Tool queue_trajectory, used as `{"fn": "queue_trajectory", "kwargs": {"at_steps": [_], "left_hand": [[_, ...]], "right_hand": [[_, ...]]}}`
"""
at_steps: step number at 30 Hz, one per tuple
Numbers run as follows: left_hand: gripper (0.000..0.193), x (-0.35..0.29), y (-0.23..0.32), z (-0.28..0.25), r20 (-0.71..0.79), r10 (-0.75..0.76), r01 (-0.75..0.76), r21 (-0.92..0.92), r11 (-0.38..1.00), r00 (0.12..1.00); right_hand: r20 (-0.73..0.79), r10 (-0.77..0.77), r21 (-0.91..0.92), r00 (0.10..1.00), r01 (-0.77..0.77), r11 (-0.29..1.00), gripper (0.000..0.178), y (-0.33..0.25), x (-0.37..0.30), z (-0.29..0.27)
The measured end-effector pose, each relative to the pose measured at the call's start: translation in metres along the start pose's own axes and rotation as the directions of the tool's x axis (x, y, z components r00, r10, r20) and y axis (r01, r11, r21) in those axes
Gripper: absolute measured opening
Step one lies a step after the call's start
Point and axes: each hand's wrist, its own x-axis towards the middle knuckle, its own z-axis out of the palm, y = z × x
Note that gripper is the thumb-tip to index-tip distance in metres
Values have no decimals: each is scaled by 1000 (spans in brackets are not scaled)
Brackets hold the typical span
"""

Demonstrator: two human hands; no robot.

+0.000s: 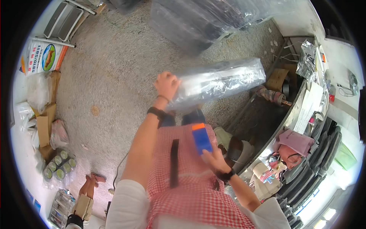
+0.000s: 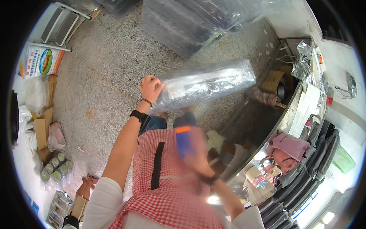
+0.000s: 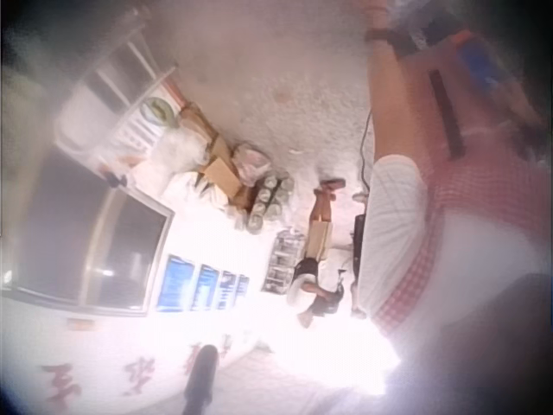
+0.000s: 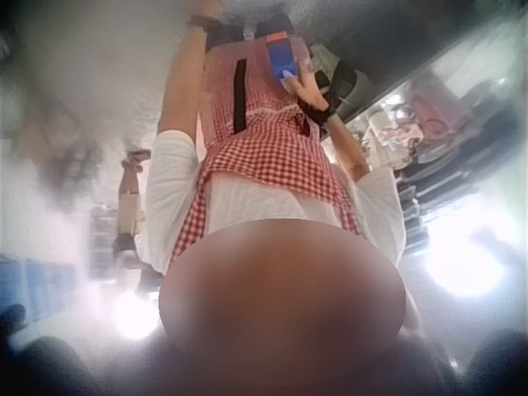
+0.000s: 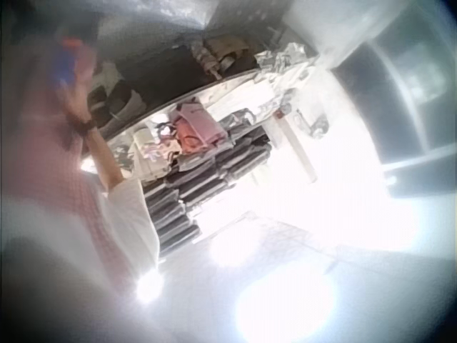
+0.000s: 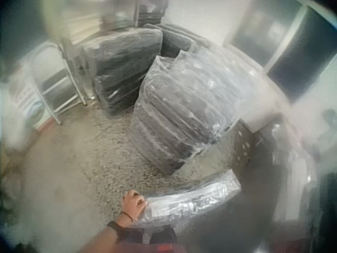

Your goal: The person places items into large plastic bags and seals the bags using a tape dispenser by hand.

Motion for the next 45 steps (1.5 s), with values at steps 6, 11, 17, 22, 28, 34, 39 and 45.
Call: {"fn": "queue_trajectory", "kwargs": {"at_steps": [6, 11, 17, 22, 28, 34, 39, 45], "left_hand": [[22, -34, 7, 14, -35, 121, -120, 25, 992, 992], [32, -44, 39, 14, 120, 226, -255, 378, 890, 967], [91, -5, 40, 11, 806, 92, -157, 1, 988, 584], [98, 37, 90, 54, 944, -312, -316, 331, 889, 110], [51, 21, 291, 211, 696, 186, -183, -79, 980, 694], [52, 22, 256, 262, 805, -107, -54, 170, 984, 584], [59, -72, 132, 112, 223, -841, 433, 775, 459, 493], [73, -230, 80, 87, 269, -739, 696, -624, 356, 618]], "right_hand": [[-84, -98, -408, 992, 56, 911, 45, 19, 121, 41], [-140, 233, -286, 962, -265, 921, 52, 37, 121, -8], [-466, 318, 0, 826, -360, 933, 54, 51, 32, -188], [-870, 135, -4, 474, -280, 960, 40, 87, -16, -372], [-989, -99, -133, 108, -383, 914, 38, 158, -10, -596], [-957, -262, -277, 125, -666, 692, 33, 206, 13, -703], [-503, -232, -448, 832, -22, 894, 56, 75, 94, -564], [-356, -85, -409, 930, -74, 909, 79, 39, 182, -432]]}}
